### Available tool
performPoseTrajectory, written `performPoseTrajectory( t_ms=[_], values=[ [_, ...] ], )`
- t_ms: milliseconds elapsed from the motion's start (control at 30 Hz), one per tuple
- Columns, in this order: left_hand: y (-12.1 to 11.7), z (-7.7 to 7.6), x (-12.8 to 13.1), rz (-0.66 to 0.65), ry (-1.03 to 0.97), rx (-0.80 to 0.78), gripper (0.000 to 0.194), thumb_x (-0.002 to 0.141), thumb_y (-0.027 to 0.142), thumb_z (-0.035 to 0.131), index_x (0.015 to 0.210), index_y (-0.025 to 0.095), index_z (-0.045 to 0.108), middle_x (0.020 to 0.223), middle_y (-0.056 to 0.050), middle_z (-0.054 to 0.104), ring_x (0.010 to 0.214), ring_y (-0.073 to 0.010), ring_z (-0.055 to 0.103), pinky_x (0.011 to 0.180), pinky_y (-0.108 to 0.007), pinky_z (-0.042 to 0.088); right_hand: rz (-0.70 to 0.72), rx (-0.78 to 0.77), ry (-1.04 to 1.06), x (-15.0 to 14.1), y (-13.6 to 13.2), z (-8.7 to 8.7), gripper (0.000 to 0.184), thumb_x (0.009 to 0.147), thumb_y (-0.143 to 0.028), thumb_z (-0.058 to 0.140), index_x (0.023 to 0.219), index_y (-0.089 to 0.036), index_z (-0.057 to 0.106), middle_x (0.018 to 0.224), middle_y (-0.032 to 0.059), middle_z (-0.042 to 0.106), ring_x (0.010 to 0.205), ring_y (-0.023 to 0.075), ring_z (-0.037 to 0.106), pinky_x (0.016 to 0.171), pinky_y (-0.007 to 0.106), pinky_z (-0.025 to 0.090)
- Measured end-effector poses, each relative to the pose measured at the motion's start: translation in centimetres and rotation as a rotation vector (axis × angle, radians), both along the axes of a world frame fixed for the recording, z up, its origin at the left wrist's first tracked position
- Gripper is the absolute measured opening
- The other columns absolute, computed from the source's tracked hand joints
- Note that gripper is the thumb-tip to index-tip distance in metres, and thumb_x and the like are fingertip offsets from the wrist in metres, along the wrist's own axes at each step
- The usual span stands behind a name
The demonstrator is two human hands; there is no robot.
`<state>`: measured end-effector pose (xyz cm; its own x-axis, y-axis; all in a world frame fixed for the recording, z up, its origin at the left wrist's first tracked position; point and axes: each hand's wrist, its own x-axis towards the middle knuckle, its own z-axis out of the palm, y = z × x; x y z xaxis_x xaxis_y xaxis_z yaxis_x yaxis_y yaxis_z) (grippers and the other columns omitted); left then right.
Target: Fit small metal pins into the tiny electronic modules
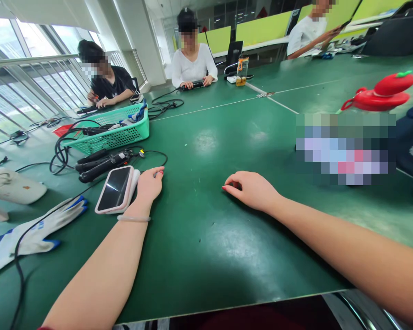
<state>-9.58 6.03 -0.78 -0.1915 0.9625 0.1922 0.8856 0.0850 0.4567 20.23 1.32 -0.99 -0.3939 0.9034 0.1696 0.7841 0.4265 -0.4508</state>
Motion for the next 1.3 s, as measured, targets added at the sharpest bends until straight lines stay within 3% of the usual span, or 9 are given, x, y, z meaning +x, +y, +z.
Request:
performPoseTrajectory(
  t_ms=[133,233,300,500,700,867,1000,1133,1300],
  values=[
    [-1.5,-0.2,3.7,-0.226,-0.058,-0.06,0.03,0.084,0.027,0.051,0.107,0.024,0.069,0.102,-0.004,0.071,0.091,-0.0194,0.064,0.089,-0.032,0.047,0.07,-0.005,0.026,-0.4,0.1,-0.5,0.016,0.083,-0.034,0.06,0.088,-0.021,0.068,0.076,0.0007,0.063,0.07,0.0144,0.057,0.065,0.027,0.042],
    [-3.7,0.0,7.0,-0.509,-0.364,-0.115,0.032,0.086,0.028,0.05,0.113,0.022,0.065,0.108,-0.006,0.069,0.096,-0.018,0.063,0.09,-0.032,0.046,0.113,-0.015,0.025,-0.8,0.1,-0.9,0.017,0.081,-0.029,0.064,0.096,-0.021,0.068,0.079,0.0009,0.063,0.074,0.0148,0.058,0.07,0.027,0.044],
    [-4.8,0.3,8.3,-0.602,-0.518,-0.164,0.033,0.086,0.03,0.051,0.115,0.02,0.064,0.103,-0.006,0.07,0.094,-0.0169,0.063,0.089,-0.031,0.047,0.12,-0.017,0.016,-1.0,0.0,-1.0,0.02,0.082,-0.028,0.063,0.1,-0.02,0.067,0.08,0.0014,0.063,0.077,0.0154,0.058,0.072,0.028,0.045],
    [-5.3,0.7,8.4,-0.522,-0.655,-0.166,0.029,0.085,0.028,0.054,0.11,0.017,0.064,0.101,-0.007,0.069,0.093,-0.0158,0.062,0.089,-0.031,0.046,0.113,-0.021,-0.017,-1.1,-0.1,-1.0,0.026,0.084,-0.028,0.061,0.108,-0.021,0.066,0.088,0.0027,0.064,0.082,0.0174,0.06,0.077,0.03,0.047],
    [-5.5,0.5,8.9,-0.636,-0.858,-0.287,0.033,0.086,0.031,0.053,0.115,0.016,0.06,0.1,-0.008,0.069,0.089,-0.0144,0.062,0.087,-0.03,0.047,0.198,0.004,0.006,-1.0,-0.4,-0.8,0.027,0.087,-0.026,0.055,0.112,-0.026,0.065,0.097,0.0028,0.063,0.086,0.0175,0.061,0.079,0.032,0.047],
    [-5.4,0.3,8.8,-0.545,-0.696,-0.209,0.028,0.088,0.033,0.048,0.105,0.018,0.065,0.09,-0.005,0.072,0.073,-0.0116,0.058,0.076,-0.027,0.047,0.246,-0.004,0.031,-1.2,-0.3,-0.8,0.014,0.084,-0.026,0.061,0.095,-0.023,0.07,0.093,0.0022,0.065,0.084,0.0162,0.062,0.079,0.03,0.047],
    [-5.2,0.0,8.5,-0.489,-0.634,-0.186,0.026,0.088,0.031,0.048,0.102,0.02,0.066,0.095,-0.004,0.071,0.059,-0.0083,0.053,0.06,-0.024,0.045,0.219,-0.002,0.076,-1.2,-0.2,-0.6,0.008,0.082,-0.026,0.063,0.083,-0.022,0.07,0.087,0.0018,0.067,0.083,0.016,0.062,0.077,0.029,0.047],
    [-5.3,-0.3,8.7,-0.533,-0.708,-0.246,0.027,0.087,0.024,0.048,0.109,0.018,0.062,0.088,-0.005,0.069,0.072,-0.0115,0.063,0.065,-0.024,0.049,0.176,-0.008,0.2,-1.1,-0.3,-0.2,0.01,0.082,-0.023,0.063,0.085,-0.022,0.072,0.085,0.0013,0.069,0.08,0.0142,0.062,0.076,0.027,0.047],
    [-5.9,0.0,9.1,-0.609,-0.75,-0.287,0.032,0.084,0.02,0.052,0.115,0.017,0.058,0.097,-0.007,0.069,0.083,-0.0152,0.066,0.077,-0.03,0.052,0.091,0.003,0.337,-1.2,-0.5,-0.1,0.015,0.082,-0.02,0.06,0.082,-0.024,0.074,0.08,0.0001,0.069,0.072,0.0132,0.061,0.069,0.026,0.047]
  ],
)
